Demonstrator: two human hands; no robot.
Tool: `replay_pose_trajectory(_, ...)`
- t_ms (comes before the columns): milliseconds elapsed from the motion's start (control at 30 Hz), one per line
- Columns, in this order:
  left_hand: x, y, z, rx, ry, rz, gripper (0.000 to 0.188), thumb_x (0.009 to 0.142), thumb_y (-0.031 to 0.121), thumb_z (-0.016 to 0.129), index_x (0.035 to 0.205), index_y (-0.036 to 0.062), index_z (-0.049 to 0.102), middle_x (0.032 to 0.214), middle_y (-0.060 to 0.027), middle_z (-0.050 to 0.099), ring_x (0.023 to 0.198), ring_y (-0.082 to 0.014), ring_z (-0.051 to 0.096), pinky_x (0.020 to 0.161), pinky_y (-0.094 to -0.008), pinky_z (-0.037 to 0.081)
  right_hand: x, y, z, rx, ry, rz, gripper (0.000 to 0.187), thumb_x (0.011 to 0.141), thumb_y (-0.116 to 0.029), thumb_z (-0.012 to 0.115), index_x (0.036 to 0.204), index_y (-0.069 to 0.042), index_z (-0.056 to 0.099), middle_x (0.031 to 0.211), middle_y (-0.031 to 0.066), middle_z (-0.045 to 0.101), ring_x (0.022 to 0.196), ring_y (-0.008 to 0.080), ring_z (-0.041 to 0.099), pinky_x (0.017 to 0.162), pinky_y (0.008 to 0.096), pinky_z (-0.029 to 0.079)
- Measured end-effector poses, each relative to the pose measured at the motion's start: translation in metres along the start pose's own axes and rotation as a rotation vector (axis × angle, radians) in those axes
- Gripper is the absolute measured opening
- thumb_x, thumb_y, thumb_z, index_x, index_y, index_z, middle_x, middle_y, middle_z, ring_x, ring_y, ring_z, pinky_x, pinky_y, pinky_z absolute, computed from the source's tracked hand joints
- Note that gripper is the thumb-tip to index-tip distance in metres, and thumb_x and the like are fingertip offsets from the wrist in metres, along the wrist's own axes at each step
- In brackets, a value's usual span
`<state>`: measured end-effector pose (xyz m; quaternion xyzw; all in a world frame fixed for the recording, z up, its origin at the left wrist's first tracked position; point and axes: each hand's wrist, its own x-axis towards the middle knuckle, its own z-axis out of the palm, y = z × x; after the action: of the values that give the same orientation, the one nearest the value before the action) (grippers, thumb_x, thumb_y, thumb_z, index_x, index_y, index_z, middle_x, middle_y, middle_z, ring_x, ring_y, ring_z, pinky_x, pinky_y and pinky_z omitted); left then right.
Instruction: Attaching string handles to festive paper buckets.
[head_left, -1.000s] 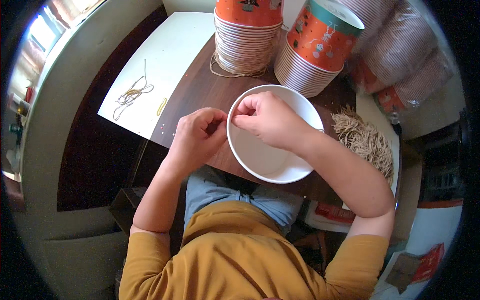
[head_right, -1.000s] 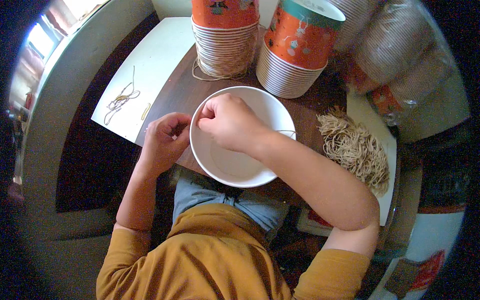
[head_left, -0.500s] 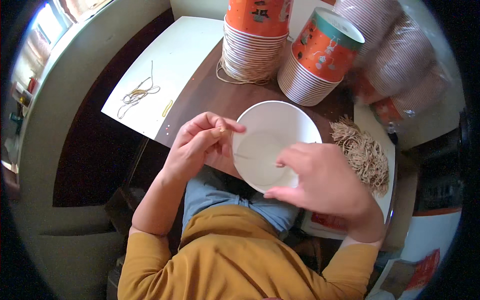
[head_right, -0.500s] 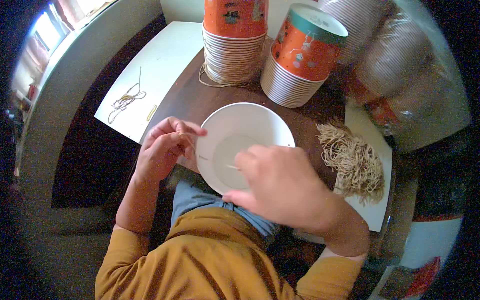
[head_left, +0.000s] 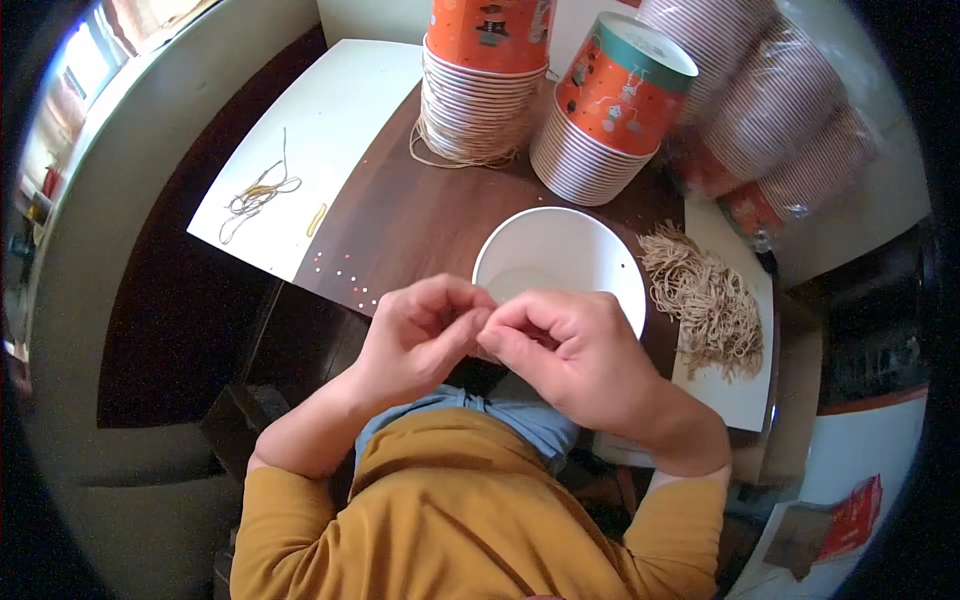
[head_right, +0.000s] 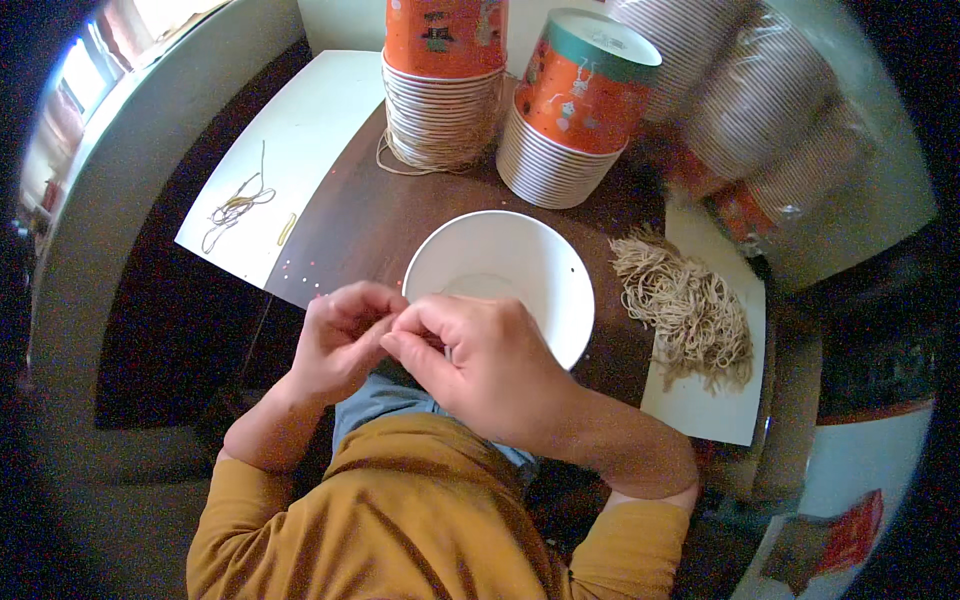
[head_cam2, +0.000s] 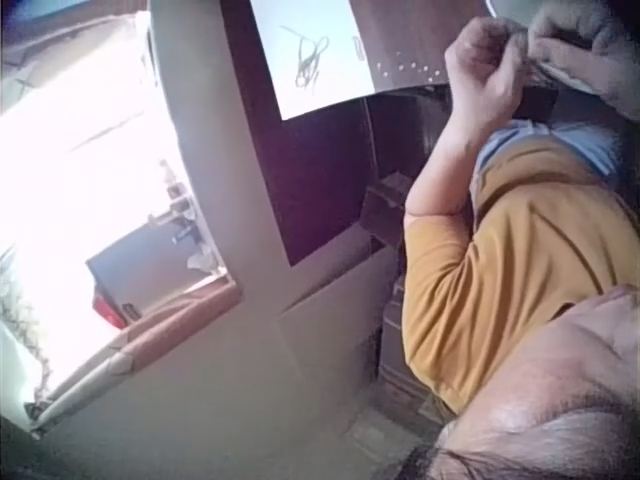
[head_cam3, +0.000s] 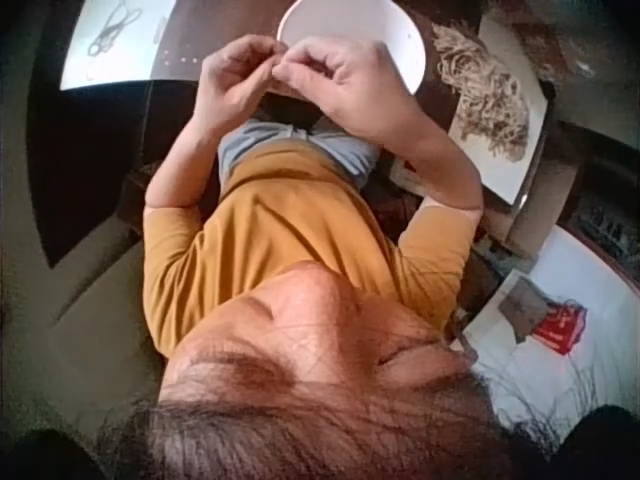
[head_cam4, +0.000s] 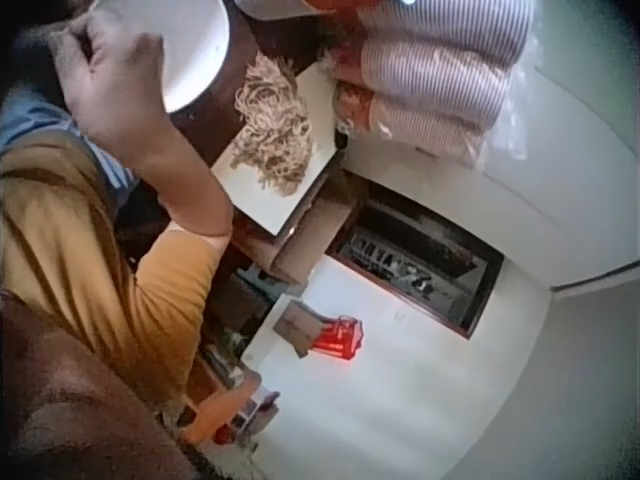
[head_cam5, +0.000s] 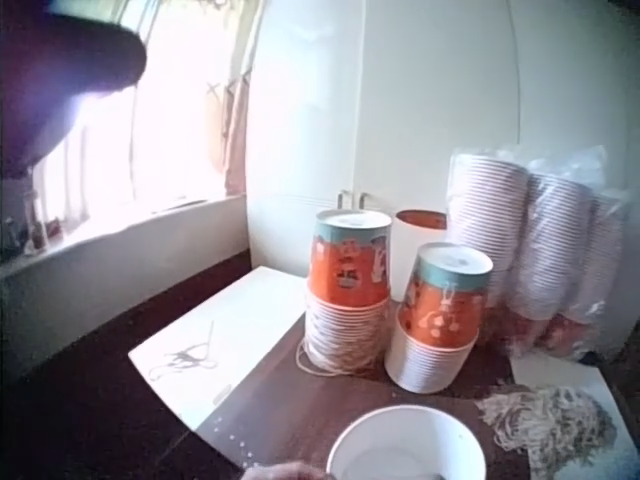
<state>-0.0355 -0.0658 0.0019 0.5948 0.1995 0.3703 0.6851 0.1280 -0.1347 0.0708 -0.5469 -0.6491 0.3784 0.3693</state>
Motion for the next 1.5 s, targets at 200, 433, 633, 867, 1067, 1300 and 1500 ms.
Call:
replay_pose_trajectory(200, -0.002, 0.01, -0.019, 0.508, -0.152, 0.377, 0.013, 0.079, -0.006, 0.064, 0.09, -0.0001, 0.064, 0.078, -0.0114, 0.065, 0.067, -0.0185, 0.065, 0.061, -0.0261, 0.051, -0.007, 0.002, 0.018, -0.142, 0.094, -0.224, 0.013, 0.089, -0.015, 0.06, 0.089, -0.003, 0.062, 0.071, 0.0141, 0.059, 0.063, 0.0255, 0.062, 0.054, 0.0354, 0.047)
replay_pose_trajectory(433, -0.004, -0.007, -0.029, 0.53, -0.106, 0.411, 0.017, 0.076, -0.005, 0.065, 0.091, 0.0027, 0.067, 0.072, -0.0072, 0.064, 0.06, -0.0137, 0.059, 0.054, -0.0237, 0.045, -0.036, -0.006, 0.011, -0.563, 0.022, -0.439, 0.022, 0.079, -0.019, 0.068, 0.091, -0.005, 0.058, 0.084, 0.0095, 0.055, 0.075, 0.0283, 0.056, 0.07, 0.0407, 0.044)
replay_pose_trajectory(633, 0.001, -0.013, -0.023, 0.435, -0.096, 0.42, 0.02, 0.075, -0.007, 0.062, 0.092, 0.0029, 0.068, 0.072, -0.0064, 0.064, 0.061, -0.0113, 0.058, 0.054, -0.0224, 0.043, -0.001, 0.029, 0.012, -0.574, 0.158, -0.419, 0.019, 0.075, -0.009, 0.068, 0.09, -0.007, 0.057, 0.084, 0.0071, 0.055, 0.081, 0.0276, 0.057, 0.068, 0.0389, 0.041)
replay_pose_trajectory(867, -0.012, -0.017, -0.023, 0.305, -0.037, 0.303, 0.019, 0.074, -0.006, 0.065, 0.09, 0.0031, 0.068, 0.078, -0.0064, 0.066, 0.065, -0.0119, 0.061, 0.058, -0.0219, 0.046, -0.027, 0.01, 0.037, -0.963, 0.316, -0.398, 0.018, 0.076, 0.0, 0.067, 0.093, -0.001, 0.06, 0.085, 0.0094, 0.056, 0.069, 0.0249, 0.057, 0.06, 0.0358, 0.043)
replay_pose_trajectory(1067, -0.017, -0.013, -0.01, 0.733, 0.034, 0.661, 0.022, 0.068, -0.006, 0.07, 0.086, 0.0058, 0.065, 0.081, -0.005, 0.068, 0.07, -0.0197, 0.064, 0.064, -0.0271, 0.048, -0.053, 0.023, 0.076, -0.769, 0.469, -0.2, 0.023, 0.075, 0.004, 0.068, 0.097, 0.001, 0.06, 0.08, 0.0097, 0.057, 0.064, 0.0251, 0.061, 0.055, 0.0328, 0.049)
replay_pose_trajectory(1300, -0.029, -0.041, 0.009, 0.184, 0.277, 0.165, 0.014, 0.078, -0.003, 0.068, 0.091, -0.0007, 0.063, 0.085, -0.0074, 0.069, 0.074, -0.0116, 0.064, 0.065, -0.0227, 0.05, -0.032, 0.058, 0.078, -0.787, 0.658, -0.233, 0.022, 0.077, 0.001, 0.068, 0.098, -0.001, 0.062, 0.079, 0.0092, 0.063, 0.066, 0.025, 0.063, 0.057, 0.0339, 0.05)
replay_pose_trajectory(1500, -0.023, -0.046, 0.009, -0.215, 0.337, -0.022, 0.006, 0.086, -0.001, 0.064, 0.09, -0.0042, 0.061, 0.088, -0.0117, 0.069, 0.078, -0.0121, 0.065, 0.069, -0.0235, 0.054, -0.01, 0.071, 0.078, -0.494, 0.706, -0.205, 0.014, 0.082, -0.002, 0.061, 0.096, -0.002, 0.062, 0.078, 0.0109, 0.059, 0.065, 0.0283, 0.06, 0.058, 0.0352, 0.049)
